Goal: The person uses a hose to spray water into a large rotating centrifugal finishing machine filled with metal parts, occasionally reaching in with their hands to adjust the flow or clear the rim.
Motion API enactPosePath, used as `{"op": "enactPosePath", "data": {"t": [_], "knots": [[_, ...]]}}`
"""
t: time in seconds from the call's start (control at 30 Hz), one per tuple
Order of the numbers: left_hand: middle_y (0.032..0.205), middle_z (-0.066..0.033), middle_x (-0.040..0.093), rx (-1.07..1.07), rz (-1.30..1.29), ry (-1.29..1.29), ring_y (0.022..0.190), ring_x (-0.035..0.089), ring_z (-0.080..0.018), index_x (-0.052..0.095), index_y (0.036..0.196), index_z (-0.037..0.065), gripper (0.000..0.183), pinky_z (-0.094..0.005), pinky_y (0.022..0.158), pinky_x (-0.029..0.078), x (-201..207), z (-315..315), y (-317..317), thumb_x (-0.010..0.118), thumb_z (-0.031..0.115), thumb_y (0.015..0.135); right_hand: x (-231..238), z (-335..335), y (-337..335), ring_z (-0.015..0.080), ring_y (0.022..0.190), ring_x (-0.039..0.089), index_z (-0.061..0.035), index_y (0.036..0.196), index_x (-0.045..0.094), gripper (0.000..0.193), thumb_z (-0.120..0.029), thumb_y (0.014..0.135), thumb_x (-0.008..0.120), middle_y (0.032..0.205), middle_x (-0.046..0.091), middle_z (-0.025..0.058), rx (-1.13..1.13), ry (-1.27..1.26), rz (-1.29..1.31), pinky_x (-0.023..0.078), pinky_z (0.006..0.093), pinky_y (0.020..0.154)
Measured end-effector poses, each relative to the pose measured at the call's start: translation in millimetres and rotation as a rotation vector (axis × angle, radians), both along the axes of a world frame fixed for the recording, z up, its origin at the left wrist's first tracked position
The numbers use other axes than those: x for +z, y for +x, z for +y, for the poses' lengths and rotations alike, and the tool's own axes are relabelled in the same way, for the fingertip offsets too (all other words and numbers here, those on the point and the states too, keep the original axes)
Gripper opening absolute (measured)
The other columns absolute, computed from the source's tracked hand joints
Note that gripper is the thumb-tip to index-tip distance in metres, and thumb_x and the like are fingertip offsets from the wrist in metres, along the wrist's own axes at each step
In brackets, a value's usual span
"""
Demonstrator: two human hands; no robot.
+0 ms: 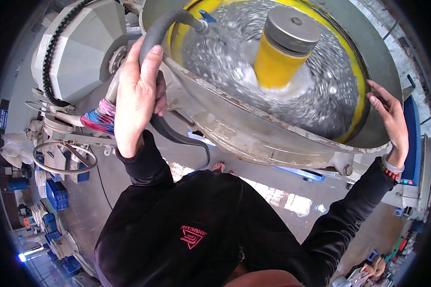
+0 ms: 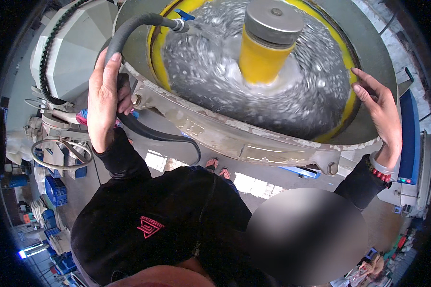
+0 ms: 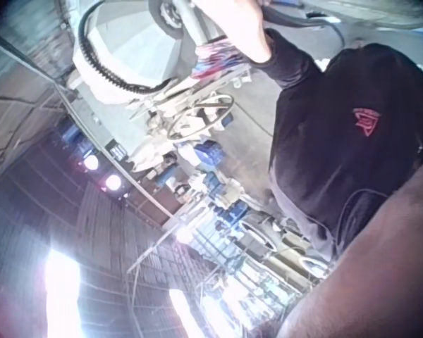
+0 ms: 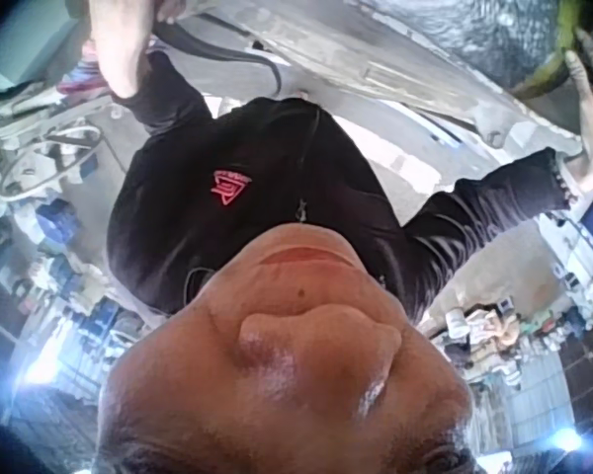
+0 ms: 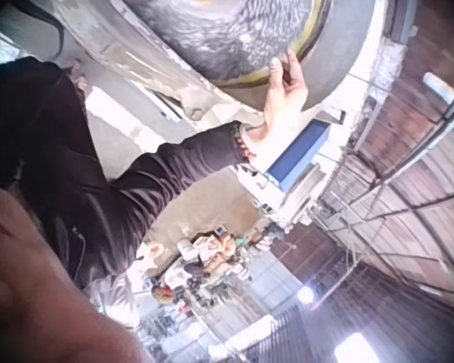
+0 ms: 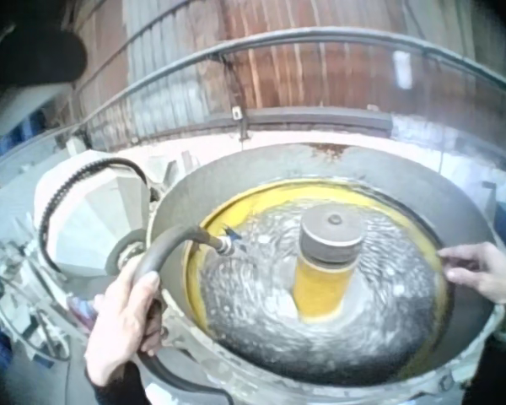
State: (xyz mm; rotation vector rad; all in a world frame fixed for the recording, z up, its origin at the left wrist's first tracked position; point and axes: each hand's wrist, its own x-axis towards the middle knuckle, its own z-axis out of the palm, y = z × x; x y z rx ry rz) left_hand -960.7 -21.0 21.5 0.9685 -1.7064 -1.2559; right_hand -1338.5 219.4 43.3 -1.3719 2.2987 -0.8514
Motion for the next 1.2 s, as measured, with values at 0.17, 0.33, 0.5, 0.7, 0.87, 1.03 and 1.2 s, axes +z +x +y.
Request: {"op": "enactPosePath", "data": {"t": [0.17, 0.33, 0.5, 0.7, 0.87, 1.03, 1.2], "knots": [[0.049, 0.0029, 0.033, 0.095, 0.018, 0.063, 0.034, 0.030, -0.0063, 0.044, 0.129, 0.004, 0.040, -0.0224, 0.033, 0.027, 3, 6, -9, 0.048, 0.029, 0.097, 0, 0, 1, 0.0106, 0.096, 0.053, 0.0004, 0.126, 0.055, 0.041, -0.020, 0.091, 0.060, 0.107, 0.063, 0.0071, 0.004, -0.028, 0.071, 0.040, 0.0247, 0.089], [0.049, 0.0023, 0.032, 0.074, -0.001, 0.086, 0.035, 0.028, -0.0061, 0.043, 0.129, 0.006, 0.041, -0.0219, 0.033, 0.026, 6, 7, -3, 0.046, 0.032, 0.098, -1, -4, 1, 0.0104, 0.072, 0.046, -0.0059, 0.126, 0.057, 0.042, -0.026, 0.090, 0.062, 0.081, 0.060, 0.0031, 0.012, -0.036, 0.183, 0.039, 0.0257, 0.066], [0.050, 0.0021, 0.032, 0.069, 0.030, 0.089, 0.034, 0.028, -0.0063, 0.043, 0.128, 0.005, 0.040, -0.0227, 0.032, 0.026, 0, 5, -8, 0.045, 0.033, 0.099, -7, 3, -5, 0.0115, 0.077, 0.051, -0.0068, 0.127, 0.057, 0.044, -0.028, 0.089, 0.064, 0.084, 0.061, 0.0048, -0.009, -0.052, 0.155, 0.043, 0.0265, 0.072], [0.051, 0.0028, 0.033, 0.072, -0.013, 0.065, 0.034, 0.030, -0.0060, 0.044, 0.128, 0.004, 0.040, -0.0223, 0.032, 0.028, 7, 8, -5, 0.045, 0.032, 0.099, -1, -4, 1, 0.0120, 0.080, 0.052, -0.0055, 0.127, 0.056, 0.043, -0.026, 0.089, 0.063, 0.086, 0.063, 0.0057, -0.020, -0.016, 0.124, 0.043, 0.0270, 0.074], [0.048, 0.0035, 0.033, -0.024, 0.003, 0.019, 0.032, 0.030, -0.0060, 0.042, 0.129, 0.001, 0.043, -0.0223, 0.031, 0.028, 2, -1, 0, 0.045, 0.032, 0.099, 6, -3, 4, 0.0126, 0.101, 0.056, -0.0014, 0.130, 0.051, 0.046, -0.025, 0.092, 0.060, 0.108, 0.064, 0.0082, -0.030, 0.090, 0.083, 0.041, 0.0262, 0.091], [0.050, 0.0042, 0.029, 0.010, -0.021, 0.003, 0.034, 0.027, -0.0057, 0.043, 0.131, 0.005, 0.044, -0.0219, 0.033, 0.027, 3, 3, -2, 0.046, 0.035, 0.098, 1, -3, 5, 0.0096, 0.088, 0.051, -0.0003, 0.127, 0.055, 0.043, -0.022, 0.091, 0.061, 0.098, 0.062, 0.0046, -0.048, -0.003, 0.055, 0.040, 0.0249, 0.083], [0.050, 0.0040, 0.029, -0.005, -0.035, -0.021, 0.034, 0.028, -0.0056, 0.040, 0.135, 0.004, 0.050, -0.0218, 0.033, 0.028, 4, 3, 1, 0.046, 0.037, 0.098, -1, -4, 4, 0.0087, 0.086, 0.049, -0.0012, 0.127, 0.055, 0.044, -0.024, 0.091, 0.062, 0.092, 0.058, 0.0026, -0.042, 0.005, 0.035, 0.039, 0.0233, 0.081]]}}
